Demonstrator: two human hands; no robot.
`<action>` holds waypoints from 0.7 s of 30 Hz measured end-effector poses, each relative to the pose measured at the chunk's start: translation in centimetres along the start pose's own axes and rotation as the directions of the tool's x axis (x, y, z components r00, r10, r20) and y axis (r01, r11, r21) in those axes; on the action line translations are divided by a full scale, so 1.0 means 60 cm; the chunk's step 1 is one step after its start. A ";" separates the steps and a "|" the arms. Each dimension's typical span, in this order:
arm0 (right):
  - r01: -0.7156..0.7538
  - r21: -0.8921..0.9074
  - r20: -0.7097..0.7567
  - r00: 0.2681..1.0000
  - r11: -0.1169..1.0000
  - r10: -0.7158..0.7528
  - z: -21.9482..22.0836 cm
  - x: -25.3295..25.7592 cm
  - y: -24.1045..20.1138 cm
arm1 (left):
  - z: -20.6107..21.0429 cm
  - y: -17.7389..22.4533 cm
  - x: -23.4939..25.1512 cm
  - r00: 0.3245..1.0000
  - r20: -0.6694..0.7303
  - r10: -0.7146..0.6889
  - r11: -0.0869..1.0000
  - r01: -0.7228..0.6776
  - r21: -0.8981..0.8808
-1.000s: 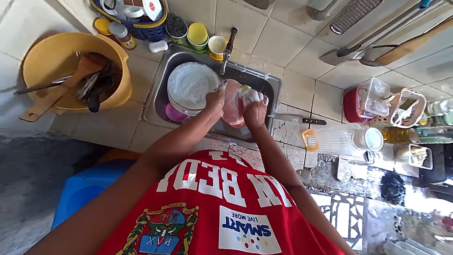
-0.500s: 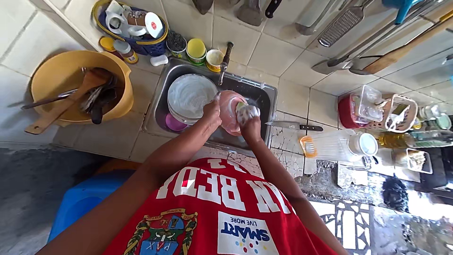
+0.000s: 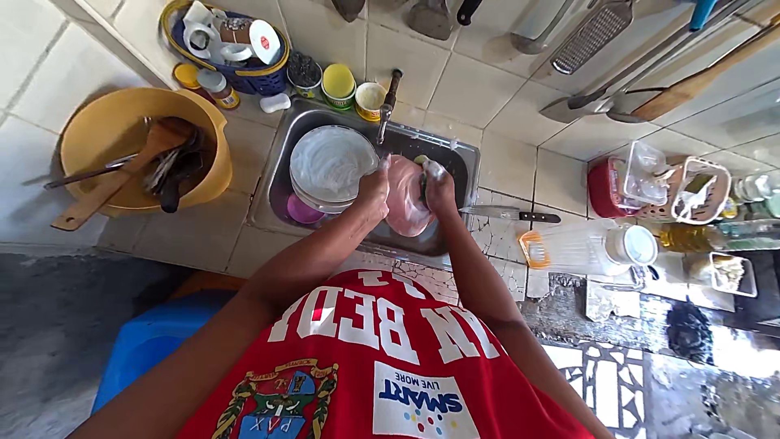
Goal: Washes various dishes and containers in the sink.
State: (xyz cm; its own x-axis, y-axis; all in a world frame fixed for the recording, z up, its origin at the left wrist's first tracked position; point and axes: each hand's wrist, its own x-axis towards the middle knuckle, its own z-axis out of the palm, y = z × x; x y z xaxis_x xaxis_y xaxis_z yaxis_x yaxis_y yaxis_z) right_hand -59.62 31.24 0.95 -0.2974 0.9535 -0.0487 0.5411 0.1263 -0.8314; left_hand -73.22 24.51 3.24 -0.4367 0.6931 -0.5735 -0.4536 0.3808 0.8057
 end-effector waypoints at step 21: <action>0.486 -0.083 0.148 0.869 0.870 -0.471 0.017 0.003 -0.024 | -0.007 -0.026 -0.015 0.882 0.131 0.452 0.738 -0.452 0.501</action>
State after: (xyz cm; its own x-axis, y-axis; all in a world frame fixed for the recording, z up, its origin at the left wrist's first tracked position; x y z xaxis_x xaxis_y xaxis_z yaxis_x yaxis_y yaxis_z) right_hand -61.24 30.96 1.58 -0.6298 0.7291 0.2678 0.3918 0.5959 -0.7010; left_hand -72.45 23.00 2.45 -0.4887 0.8638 -0.1224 0.2522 0.2742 0.9280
